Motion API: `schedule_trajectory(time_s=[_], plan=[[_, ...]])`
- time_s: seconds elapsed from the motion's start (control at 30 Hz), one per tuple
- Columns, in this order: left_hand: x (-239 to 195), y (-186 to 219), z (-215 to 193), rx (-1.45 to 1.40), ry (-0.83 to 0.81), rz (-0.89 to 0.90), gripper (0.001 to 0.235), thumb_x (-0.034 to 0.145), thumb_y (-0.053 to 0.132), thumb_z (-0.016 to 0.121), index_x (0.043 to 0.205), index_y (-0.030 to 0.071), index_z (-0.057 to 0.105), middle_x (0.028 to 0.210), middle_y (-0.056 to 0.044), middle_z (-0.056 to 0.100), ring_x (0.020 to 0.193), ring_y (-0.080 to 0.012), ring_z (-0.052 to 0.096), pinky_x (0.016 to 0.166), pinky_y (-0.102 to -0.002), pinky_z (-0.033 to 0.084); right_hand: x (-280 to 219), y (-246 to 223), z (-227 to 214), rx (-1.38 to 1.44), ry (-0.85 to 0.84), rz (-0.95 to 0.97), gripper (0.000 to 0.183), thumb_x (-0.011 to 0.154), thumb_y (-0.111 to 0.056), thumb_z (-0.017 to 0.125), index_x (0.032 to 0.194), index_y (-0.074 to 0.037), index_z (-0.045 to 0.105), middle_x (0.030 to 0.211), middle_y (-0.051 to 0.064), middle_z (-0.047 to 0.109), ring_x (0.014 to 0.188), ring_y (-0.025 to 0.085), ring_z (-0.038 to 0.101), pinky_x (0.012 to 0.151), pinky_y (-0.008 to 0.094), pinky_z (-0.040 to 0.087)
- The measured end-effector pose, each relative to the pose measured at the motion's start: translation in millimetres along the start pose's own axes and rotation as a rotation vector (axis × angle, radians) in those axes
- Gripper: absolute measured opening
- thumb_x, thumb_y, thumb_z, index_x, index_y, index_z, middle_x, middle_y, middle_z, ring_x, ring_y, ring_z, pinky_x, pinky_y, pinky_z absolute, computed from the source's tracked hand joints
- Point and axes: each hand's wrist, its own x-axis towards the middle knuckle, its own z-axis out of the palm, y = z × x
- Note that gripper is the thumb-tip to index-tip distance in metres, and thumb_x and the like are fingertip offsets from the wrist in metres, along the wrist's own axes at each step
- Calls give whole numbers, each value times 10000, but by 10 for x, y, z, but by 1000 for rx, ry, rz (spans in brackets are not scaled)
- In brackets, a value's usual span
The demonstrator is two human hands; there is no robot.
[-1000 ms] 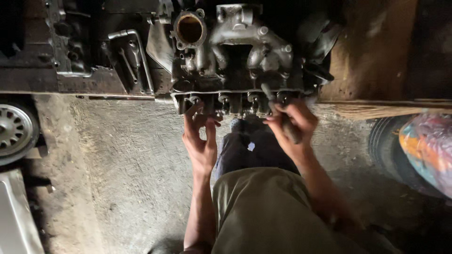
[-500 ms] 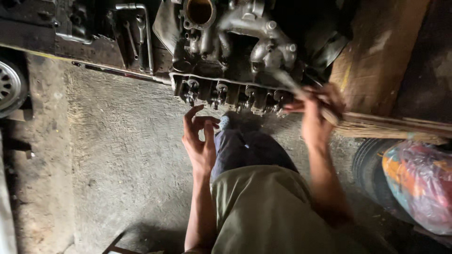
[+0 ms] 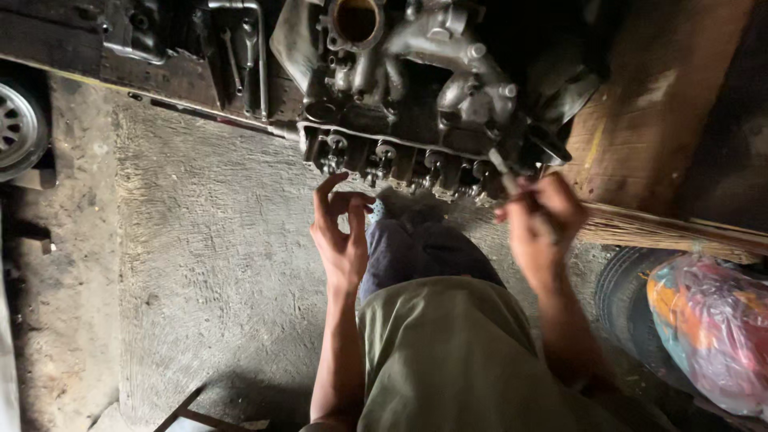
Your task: The person uses a wrench to loosen bolts on a disassembled engine block, then scrubs the surface with a wire brush. The person repeatedly scrubs the same area of the engine block with the brush.
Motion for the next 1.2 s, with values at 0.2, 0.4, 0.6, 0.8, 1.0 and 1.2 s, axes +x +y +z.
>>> schedule_trajectory(time_s=[0.2,0.4,0.6,0.8,1.0,1.2], plan=[[16,40,-36,-3,22,77,321,1087,90,500,1406,55,514,975,-112,793,856,-182,769,830,-346,620,-131,3,573,57,-48,34,112,980,47,636,880,9,602,784,120,650,587,135,677,474,277,533],[58,-56,64,38,-43,-29,318,1029,92,516,1342,57,557,867,-94,780,683,-166,704,629,-328,588,-5,-97,-67,16,-14,41,177,1027,72,553,865,5,575,864,182,673,550,128,665,458,267,504],[-109,-19,111,28,-48,11,300,1020,79,533,1313,37,588,889,-107,753,783,-170,730,720,-325,588,165,-164,340,223,-94,267,128,1044,20,592,916,23,602,741,124,673,529,125,675,437,274,519],[-357,-69,148,28,-47,-118,296,1010,89,544,1295,32,599,878,-121,758,754,-176,723,654,-327,556,178,-122,-179,100,-61,214,147,1075,29,638,936,19,593,772,148,627,529,164,616,438,293,452],[-485,-204,179,-26,3,-91,267,1046,94,526,1301,63,596,930,-95,783,791,-155,758,720,-302,619,115,24,367,236,-62,349,201,1021,15,588,828,-10,539,848,168,729,482,125,651,375,278,468],[-484,-115,47,1,-6,-105,281,1018,60,561,1295,48,608,866,-112,763,776,-178,736,722,-326,577,189,65,-194,150,-88,109,187,1113,41,546,931,14,581,961,217,693,561,161,637,463,293,474]])
